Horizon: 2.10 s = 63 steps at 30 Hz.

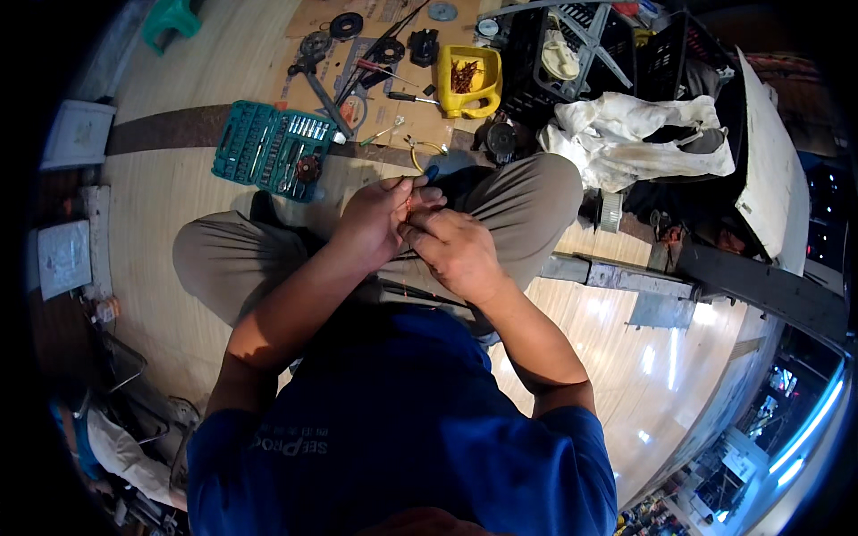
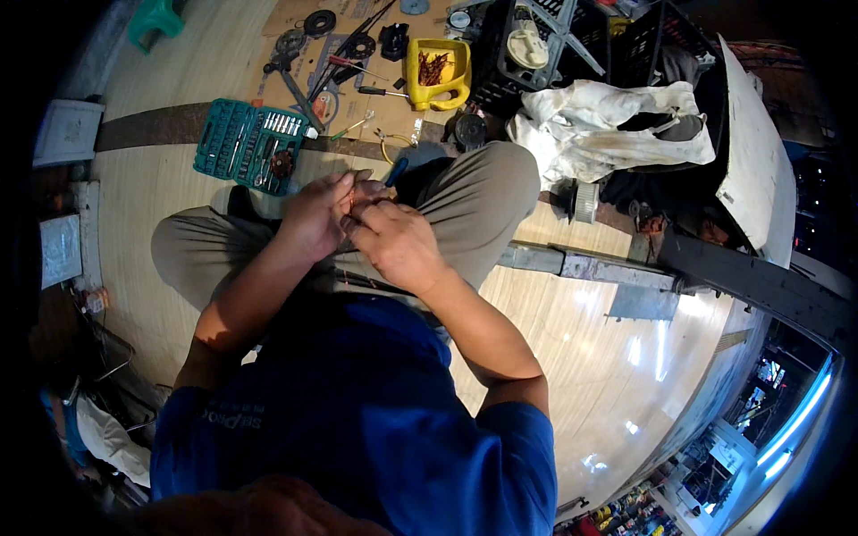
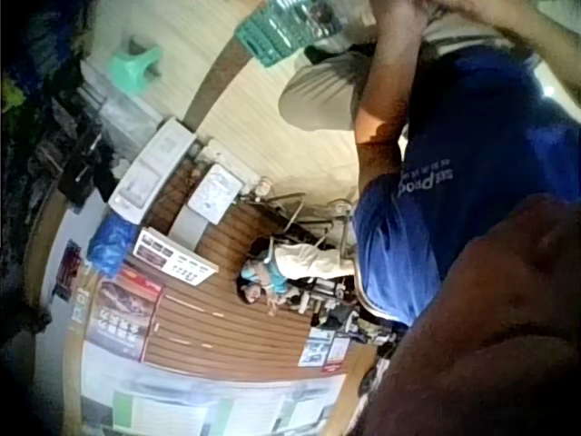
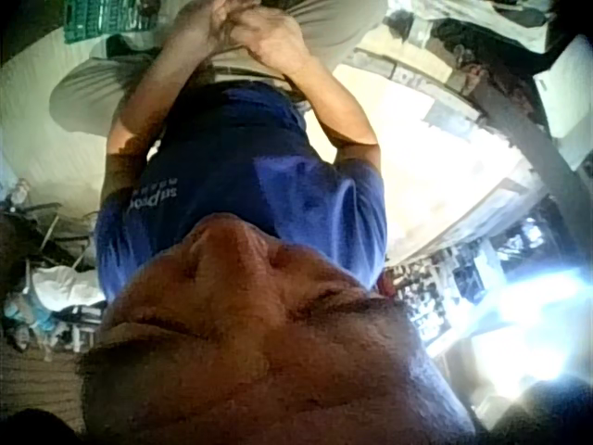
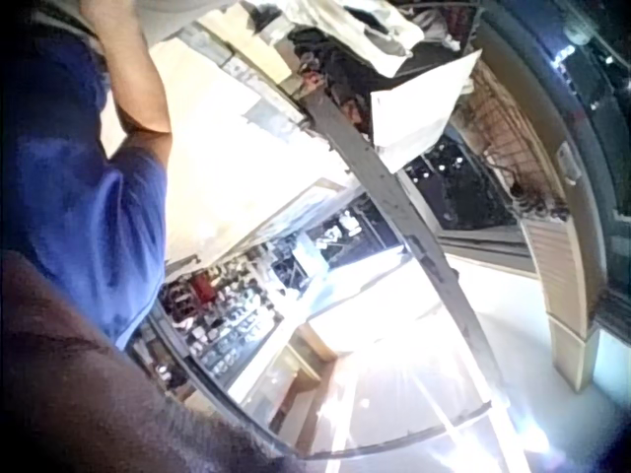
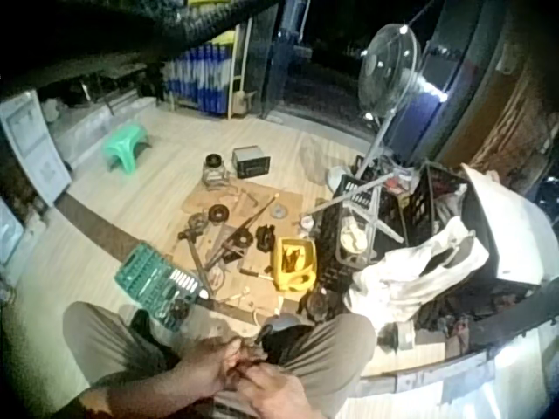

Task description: The person manipulates an electric motor component, using a small tool to separate or adjust internal wiring and coils.

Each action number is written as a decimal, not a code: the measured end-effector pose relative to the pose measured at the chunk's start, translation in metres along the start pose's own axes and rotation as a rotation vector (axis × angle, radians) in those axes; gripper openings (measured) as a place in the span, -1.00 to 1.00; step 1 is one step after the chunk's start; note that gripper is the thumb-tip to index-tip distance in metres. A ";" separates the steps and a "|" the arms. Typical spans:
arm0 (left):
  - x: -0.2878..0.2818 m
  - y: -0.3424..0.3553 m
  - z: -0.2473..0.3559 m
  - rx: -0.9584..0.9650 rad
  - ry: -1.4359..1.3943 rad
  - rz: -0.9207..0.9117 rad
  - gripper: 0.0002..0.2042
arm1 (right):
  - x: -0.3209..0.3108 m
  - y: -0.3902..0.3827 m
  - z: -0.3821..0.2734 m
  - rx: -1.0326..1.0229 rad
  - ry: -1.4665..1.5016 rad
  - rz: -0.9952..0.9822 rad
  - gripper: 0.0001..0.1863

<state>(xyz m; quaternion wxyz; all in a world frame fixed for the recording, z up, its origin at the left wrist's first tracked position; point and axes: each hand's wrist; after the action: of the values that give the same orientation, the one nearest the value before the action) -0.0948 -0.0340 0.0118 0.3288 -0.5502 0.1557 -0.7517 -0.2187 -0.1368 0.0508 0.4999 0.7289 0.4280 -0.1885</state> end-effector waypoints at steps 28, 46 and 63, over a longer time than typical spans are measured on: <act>0.023 0.002 0.013 0.381 0.054 0.088 -0.81 | 0.009 -0.015 0.004 0.877 0.599 -0.246 -0.83; 0.005 -0.019 0.033 -0.246 0.300 -0.148 -0.81 | -0.020 -0.010 0.046 0.366 0.559 -0.580 -0.81; -0.004 -0.010 -0.014 -0.028 0.985 0.111 -0.78 | -0.013 0.005 0.036 0.785 0.372 -0.330 -0.88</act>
<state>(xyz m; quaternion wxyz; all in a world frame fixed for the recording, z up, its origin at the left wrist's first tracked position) -0.1105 -0.0256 0.0098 0.2482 -0.1246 0.3319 -0.9015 -0.2164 -0.1747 0.0474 0.0642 0.8065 0.5170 -0.2794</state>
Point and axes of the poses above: each hand's wrist, its own y-axis towards the middle knuckle, its own x-axis out of the palm, z = x × y, and after that the axes turned 13 degrees about z, right-handed
